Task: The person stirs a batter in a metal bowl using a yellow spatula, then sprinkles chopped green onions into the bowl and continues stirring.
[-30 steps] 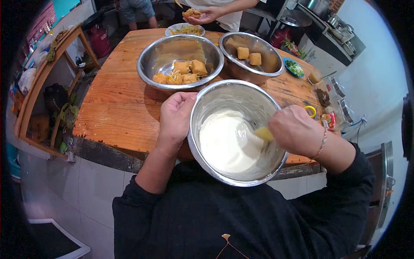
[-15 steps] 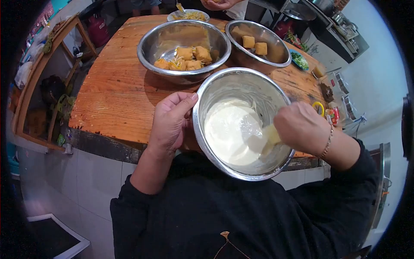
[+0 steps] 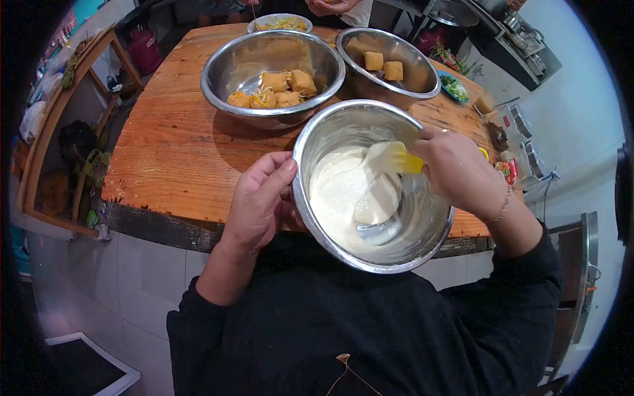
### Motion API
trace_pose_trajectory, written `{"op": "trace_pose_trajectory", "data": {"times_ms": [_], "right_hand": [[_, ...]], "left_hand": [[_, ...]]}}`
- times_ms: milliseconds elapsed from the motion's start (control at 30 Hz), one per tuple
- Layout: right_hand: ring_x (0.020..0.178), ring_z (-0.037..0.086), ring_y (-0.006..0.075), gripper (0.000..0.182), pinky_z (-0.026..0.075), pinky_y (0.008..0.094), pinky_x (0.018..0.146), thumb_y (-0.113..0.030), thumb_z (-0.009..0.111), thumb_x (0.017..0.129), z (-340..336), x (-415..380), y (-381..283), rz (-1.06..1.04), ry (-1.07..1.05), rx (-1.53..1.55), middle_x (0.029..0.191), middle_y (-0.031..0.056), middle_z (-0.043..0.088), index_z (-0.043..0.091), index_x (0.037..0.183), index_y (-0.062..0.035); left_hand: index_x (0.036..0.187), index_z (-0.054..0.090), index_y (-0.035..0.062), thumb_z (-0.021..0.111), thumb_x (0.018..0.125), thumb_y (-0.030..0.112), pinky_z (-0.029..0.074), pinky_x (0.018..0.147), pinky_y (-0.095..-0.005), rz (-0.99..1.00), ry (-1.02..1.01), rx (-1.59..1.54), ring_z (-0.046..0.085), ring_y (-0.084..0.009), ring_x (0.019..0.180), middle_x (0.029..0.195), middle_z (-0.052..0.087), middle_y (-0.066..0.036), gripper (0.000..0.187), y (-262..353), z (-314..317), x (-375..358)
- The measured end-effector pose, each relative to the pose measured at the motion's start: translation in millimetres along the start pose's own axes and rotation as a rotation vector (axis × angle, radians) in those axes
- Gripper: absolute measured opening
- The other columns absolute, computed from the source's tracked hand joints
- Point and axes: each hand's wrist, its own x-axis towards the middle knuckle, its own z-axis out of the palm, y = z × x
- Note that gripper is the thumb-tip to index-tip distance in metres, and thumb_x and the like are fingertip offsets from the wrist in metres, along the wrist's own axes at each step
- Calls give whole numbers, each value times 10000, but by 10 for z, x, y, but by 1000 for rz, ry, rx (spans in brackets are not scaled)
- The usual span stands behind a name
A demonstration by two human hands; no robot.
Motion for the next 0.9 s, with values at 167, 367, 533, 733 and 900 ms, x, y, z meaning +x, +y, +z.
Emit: {"op": "trace_pose_trajectory", "data": {"times_ms": [167, 367, 533, 733, 900], "right_hand": [[904, 654, 372, 157, 521, 453, 799, -15, 561, 814, 212, 66, -198, -106, 35, 125, 949, 196, 636, 674, 918, 13], [828, 650, 352, 261, 511, 439, 729, -16, 593, 782, -191, -116, -75, -144, -96, 33, 871, 162, 631, 722, 1008, -28], [879, 673, 365, 149, 541, 455, 753, -78, 567, 846, 110, 151, 32, 23, 141, -90, 933, 198, 654, 699, 861, -10], [820, 649, 344, 197, 514, 434, 722, -41, 592, 816, -55, -123, -197, -261, -120, 186, 845, 147, 622, 715, 970, -31], [835, 661, 342, 190, 526, 436, 739, -64, 584, 815, -132, -280, 38, 13, 109, 10, 904, 155, 635, 703, 962, -45]], "left_hand": [[1195, 562, 14, 559, 1010, 168, 546, 595, -209, 44, 51, 5, 643, -58, 749, 958, 673, -33, 240, -26, 52, -14], [1183, 571, 15, 572, 1002, 164, 500, 603, -198, 46, 28, -15, 624, -55, 765, 968, 674, -31, 234, -34, -6, 19], [1189, 567, 15, 573, 1000, 165, 534, 670, -223, 49, 14, -32, 634, -69, 830, 1011, 669, -40, 242, -52, 17, 67], [1209, 552, -2, 556, 1004, 139, 563, 759, -255, 32, -9, -67, 652, -108, 902, 1052, 667, -65, 249, -38, 25, 38], [1199, 532, -10, 554, 1002, 129, 559, 731, -235, 25, -50, -109, 655, -103, 883, 1038, 665, -78, 242, -78, -45, 67]]}}
